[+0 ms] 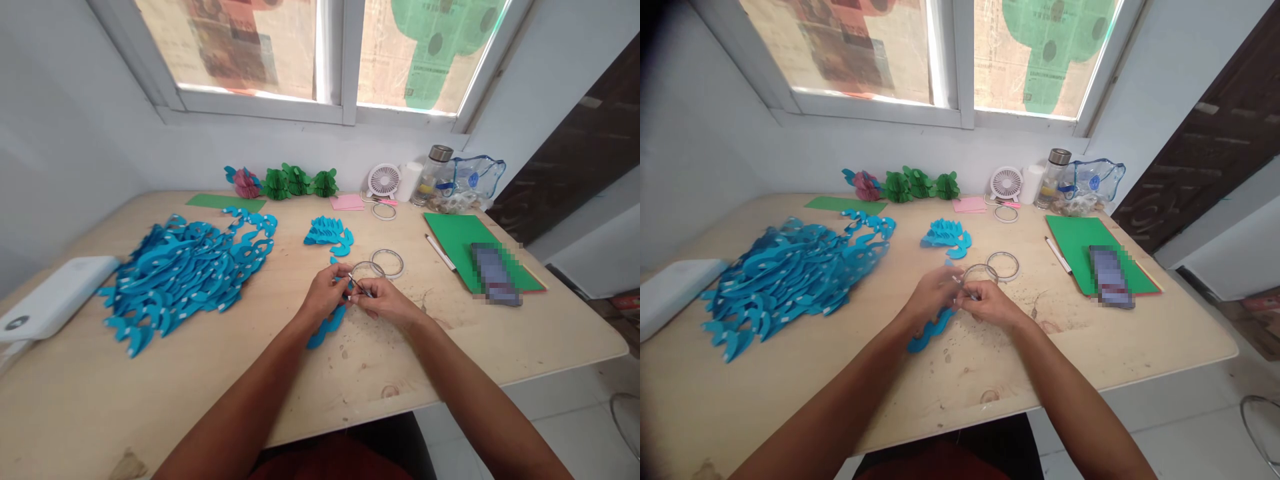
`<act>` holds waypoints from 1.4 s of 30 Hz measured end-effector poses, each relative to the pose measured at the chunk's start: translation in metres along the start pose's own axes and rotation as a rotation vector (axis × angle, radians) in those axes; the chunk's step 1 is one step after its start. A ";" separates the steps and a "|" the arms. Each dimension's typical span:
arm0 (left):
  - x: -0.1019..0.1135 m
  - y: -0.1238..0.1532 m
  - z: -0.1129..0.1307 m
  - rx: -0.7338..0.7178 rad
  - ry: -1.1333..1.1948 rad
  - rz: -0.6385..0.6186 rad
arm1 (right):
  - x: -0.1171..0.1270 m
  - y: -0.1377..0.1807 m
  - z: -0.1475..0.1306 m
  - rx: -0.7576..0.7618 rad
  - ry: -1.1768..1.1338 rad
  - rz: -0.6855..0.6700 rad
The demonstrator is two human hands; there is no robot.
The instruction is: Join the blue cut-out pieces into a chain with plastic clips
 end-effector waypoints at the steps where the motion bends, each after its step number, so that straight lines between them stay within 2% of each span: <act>1: 0.000 0.001 0.001 -0.007 -0.009 -0.003 | 0.000 0.000 0.000 0.003 0.001 0.000; 20: -0.004 0.003 0.013 -0.094 -0.157 -0.140 | -0.002 -0.001 -0.001 0.023 -0.010 -0.032; 35: 0.000 -0.001 0.008 -0.029 -0.104 -0.096 | 0.001 -0.004 0.006 0.028 -0.019 -0.031; 42: 0.000 -0.005 -0.003 0.063 -0.052 -0.096 | 0.002 -0.004 0.006 0.023 0.018 -0.018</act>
Point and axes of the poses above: each hand's wrist, its own y-axis away from the middle knuckle, its own x-axis out of the back of the hand, z = x × y, the point moved 8 cm from there along -y, towards the middle knuckle, and after that the axes turned 9 degrees about -y, right-handed, at the moved point
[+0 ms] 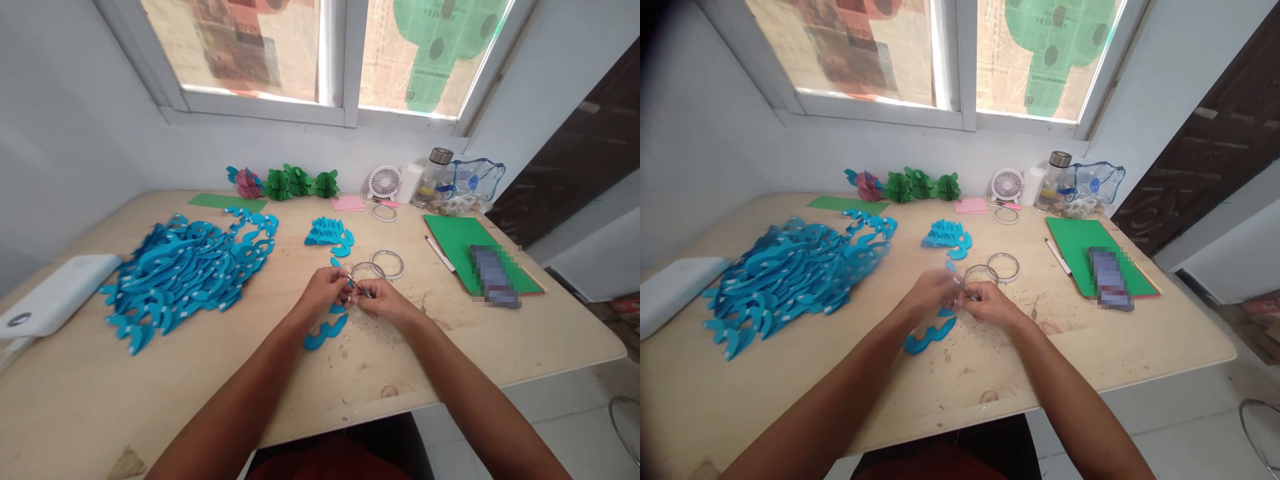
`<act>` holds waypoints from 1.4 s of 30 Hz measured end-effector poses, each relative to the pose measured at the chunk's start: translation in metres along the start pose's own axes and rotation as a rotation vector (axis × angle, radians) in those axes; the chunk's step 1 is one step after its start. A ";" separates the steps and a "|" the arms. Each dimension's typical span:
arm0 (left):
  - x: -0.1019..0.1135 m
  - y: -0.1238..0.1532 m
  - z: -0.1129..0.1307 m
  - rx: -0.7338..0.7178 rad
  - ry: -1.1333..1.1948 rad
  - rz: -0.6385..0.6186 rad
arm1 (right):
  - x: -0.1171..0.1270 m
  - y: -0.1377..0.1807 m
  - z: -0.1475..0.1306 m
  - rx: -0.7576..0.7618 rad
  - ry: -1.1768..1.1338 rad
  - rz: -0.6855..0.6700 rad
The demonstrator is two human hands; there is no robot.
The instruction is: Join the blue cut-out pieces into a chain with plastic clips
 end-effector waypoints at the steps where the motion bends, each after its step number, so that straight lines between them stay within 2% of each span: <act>1: 0.000 0.000 0.000 0.005 0.012 -0.008 | 0.000 0.000 0.000 0.004 0.001 -0.002; 10: 0.000 0.006 -0.001 -0.025 0.136 -0.139 | -0.003 0.001 -0.002 0.025 -0.013 -0.019; 24: 0.007 0.014 -0.001 -0.128 0.197 -0.177 | -0.001 0.000 0.003 -0.022 -0.006 -0.009; 32: 0.027 0.011 0.002 -0.139 0.014 -0.176 | -0.002 0.002 0.000 -0.034 0.026 -0.015; 42: 0.022 0.019 0.000 -0.140 -0.176 -0.384 | 0.003 0.002 0.000 -0.059 0.128 0.040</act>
Point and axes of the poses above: each hand's wrist, its own y-axis away from the middle knuckle, its own x-axis out of the back of the hand, z = x × y, the point moved 8 cm from there along -y, towards the middle knuckle, and after that the axes turned 9 degrees about -y, right-handed, at the moved point
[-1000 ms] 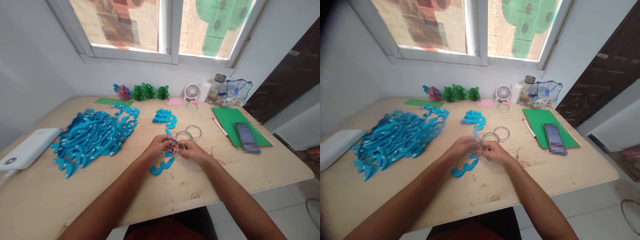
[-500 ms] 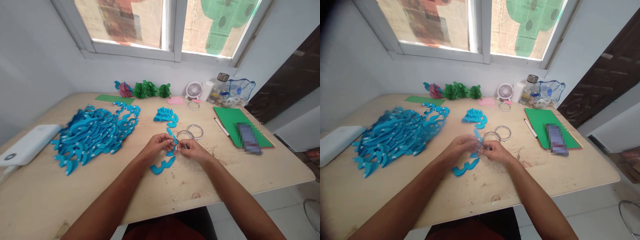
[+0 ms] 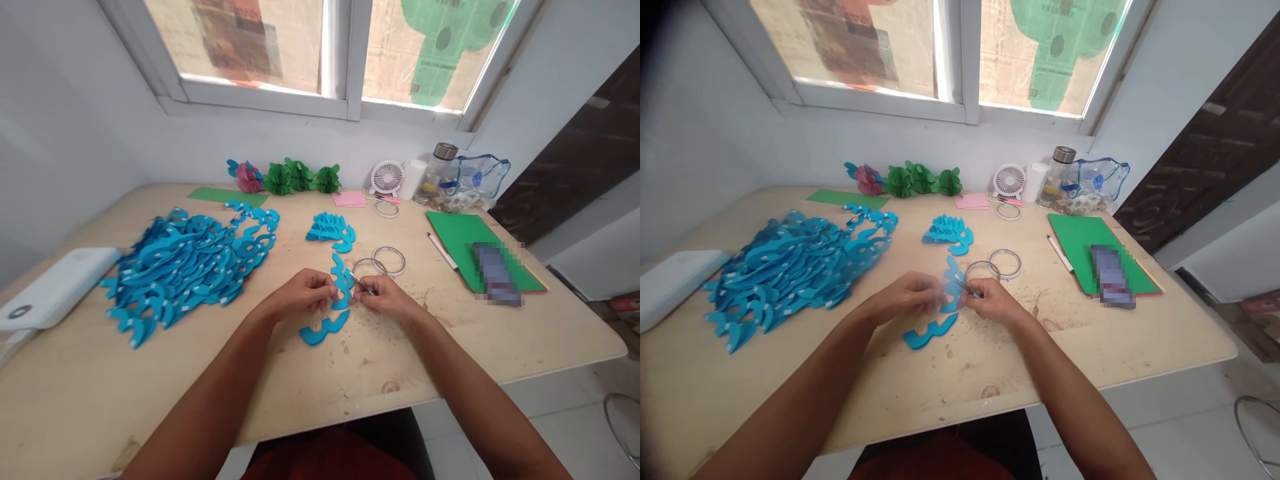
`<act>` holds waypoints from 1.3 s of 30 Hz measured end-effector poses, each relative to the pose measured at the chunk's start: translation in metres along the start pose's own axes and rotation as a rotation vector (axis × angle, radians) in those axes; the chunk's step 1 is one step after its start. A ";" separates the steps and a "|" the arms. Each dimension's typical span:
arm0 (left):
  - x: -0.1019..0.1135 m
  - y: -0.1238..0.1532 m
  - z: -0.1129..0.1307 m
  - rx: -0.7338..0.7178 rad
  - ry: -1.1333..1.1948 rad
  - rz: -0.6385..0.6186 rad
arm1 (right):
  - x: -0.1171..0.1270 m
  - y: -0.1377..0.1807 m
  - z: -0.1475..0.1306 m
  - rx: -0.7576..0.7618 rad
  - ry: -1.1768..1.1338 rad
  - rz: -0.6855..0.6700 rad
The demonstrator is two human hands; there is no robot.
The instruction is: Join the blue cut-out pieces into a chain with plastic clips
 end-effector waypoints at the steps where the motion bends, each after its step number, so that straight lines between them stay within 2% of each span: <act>1: -0.001 0.001 0.000 0.010 -0.005 -0.024 | 0.000 0.000 -0.001 -0.005 0.018 0.000; 5: -0.009 0.005 -0.002 0.058 0.017 -0.120 | 0.002 0.002 -0.004 -0.018 0.049 0.012; 9: -0.013 0.006 -0.005 0.070 0.045 -0.162 | 0.003 0.003 -0.004 -0.014 0.047 0.012; 27: -0.019 0.004 -0.010 0.116 0.135 -0.184 | -0.009 0.004 0.001 -0.040 -0.028 -0.120; 33: -0.020 0.003 -0.012 0.103 0.145 -0.196 | -0.011 0.005 -0.001 -0.026 -0.079 -0.135; 39: -0.020 0.005 -0.007 0.132 0.113 -0.185 | -0.006 0.008 -0.005 -0.059 -0.034 -0.113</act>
Point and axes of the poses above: each hand's wrist, its own y-axis away from the middle knuckle, its own x-axis out of the back of the hand, z = x × y, the point moved 8 cm from there along -y, towards the middle knuckle, and after that the axes turned 9 degrees about -y, right-handed, at the moved point
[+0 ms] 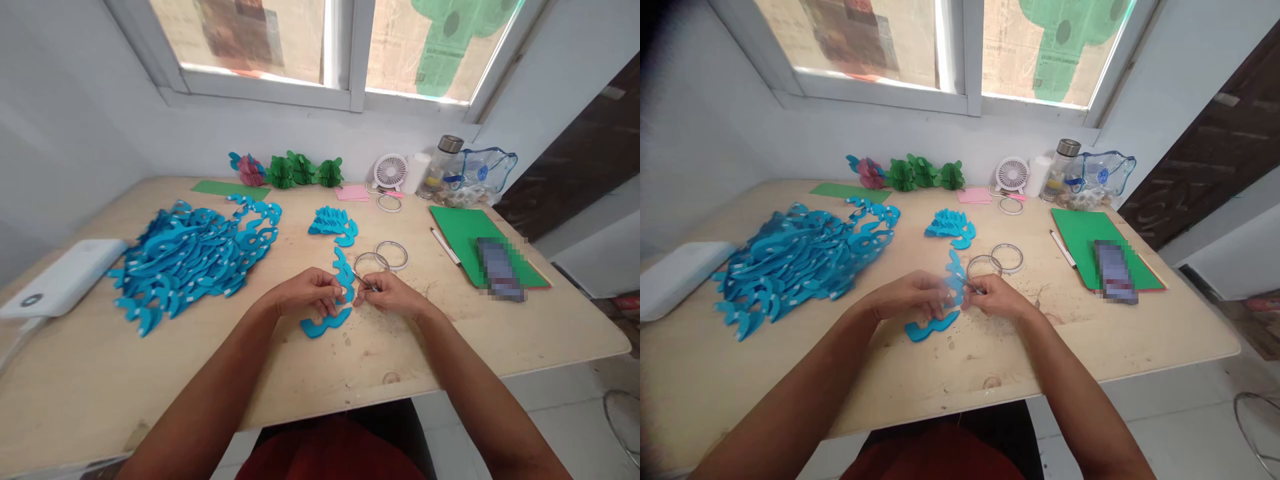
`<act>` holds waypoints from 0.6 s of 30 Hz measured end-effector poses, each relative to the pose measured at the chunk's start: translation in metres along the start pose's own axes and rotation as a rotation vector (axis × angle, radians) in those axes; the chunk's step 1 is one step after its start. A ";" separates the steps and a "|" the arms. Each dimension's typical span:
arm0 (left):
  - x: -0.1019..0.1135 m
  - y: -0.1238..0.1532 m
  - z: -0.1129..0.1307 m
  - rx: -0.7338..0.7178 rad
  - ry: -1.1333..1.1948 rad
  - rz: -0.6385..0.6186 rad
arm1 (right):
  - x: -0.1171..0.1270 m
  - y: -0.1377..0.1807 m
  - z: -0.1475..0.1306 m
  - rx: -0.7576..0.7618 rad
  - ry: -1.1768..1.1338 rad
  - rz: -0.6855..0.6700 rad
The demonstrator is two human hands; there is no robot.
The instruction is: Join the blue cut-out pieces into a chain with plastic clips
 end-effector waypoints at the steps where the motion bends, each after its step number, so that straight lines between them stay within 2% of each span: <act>1: 0.000 0.001 0.001 0.000 -0.009 0.001 | 0.000 0.001 0.000 -0.009 0.011 -0.005; 11: -0.001 0.003 0.008 -0.043 -0.086 0.001 | -0.010 0.000 0.005 -0.020 -0.033 -0.098; 18: -0.001 0.002 0.008 -0.061 -0.090 -0.004 | -0.010 -0.002 0.005 0.020 -0.038 -0.080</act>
Point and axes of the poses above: each hand's wrist, its own y-axis away from the middle knuckle, its own x-axis out of the back of the hand, z = x × y, the point moved 8 cm from there along -y, towards the middle knuckle, and after that the axes turned 9 degrees about -y, right-handed, at the moved point
